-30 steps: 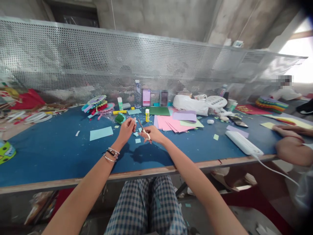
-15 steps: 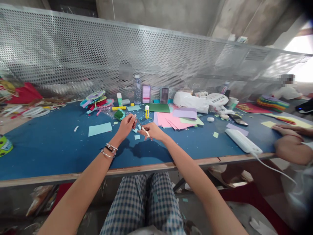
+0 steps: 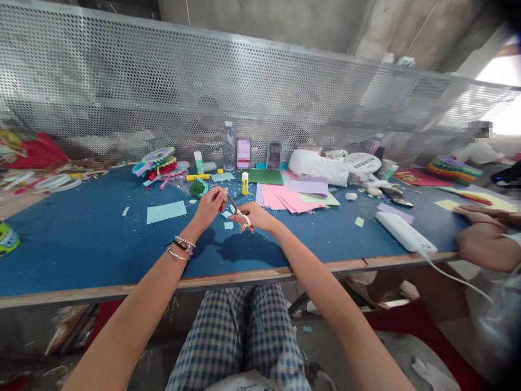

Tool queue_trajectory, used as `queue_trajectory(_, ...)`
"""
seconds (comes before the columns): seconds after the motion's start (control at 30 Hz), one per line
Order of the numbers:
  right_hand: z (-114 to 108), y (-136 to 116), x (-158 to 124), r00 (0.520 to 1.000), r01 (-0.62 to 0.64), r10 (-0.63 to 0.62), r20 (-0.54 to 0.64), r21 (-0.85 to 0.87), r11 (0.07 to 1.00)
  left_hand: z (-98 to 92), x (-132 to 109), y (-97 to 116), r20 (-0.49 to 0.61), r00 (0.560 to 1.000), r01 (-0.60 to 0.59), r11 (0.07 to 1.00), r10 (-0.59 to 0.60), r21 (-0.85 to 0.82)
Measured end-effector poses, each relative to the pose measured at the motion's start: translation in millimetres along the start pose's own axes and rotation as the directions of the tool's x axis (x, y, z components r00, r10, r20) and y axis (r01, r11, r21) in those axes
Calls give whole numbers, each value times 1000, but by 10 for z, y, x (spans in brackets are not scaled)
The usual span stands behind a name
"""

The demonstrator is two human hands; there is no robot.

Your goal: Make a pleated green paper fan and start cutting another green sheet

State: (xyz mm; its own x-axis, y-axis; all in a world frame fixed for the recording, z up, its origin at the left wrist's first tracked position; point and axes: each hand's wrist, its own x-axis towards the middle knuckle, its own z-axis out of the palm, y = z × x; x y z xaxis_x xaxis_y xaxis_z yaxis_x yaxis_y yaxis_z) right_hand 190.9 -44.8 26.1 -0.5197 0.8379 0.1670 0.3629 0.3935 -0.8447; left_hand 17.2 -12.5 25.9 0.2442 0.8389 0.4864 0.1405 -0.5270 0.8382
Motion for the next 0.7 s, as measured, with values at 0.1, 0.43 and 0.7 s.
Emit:
queue_trajectory(0.1, 2, 11, 5, 1000, -4, 4, -2, -6, 1000, -4, -2, 0, 4, 1000, 5, 1000, -5, 2)
queue_trajectory(0.43, -14, 31, 13, 999, 35, -35, -21, -6, 999, -9, 9, -28, 9, 1000, 5, 1000, -4, -11)
queue_trajectory(0.7, -12, 14, 4, 1000, 17, -17, -2, 4, 1000, -30, 19, -25, 60, 998, 11, 998, -7, -69)
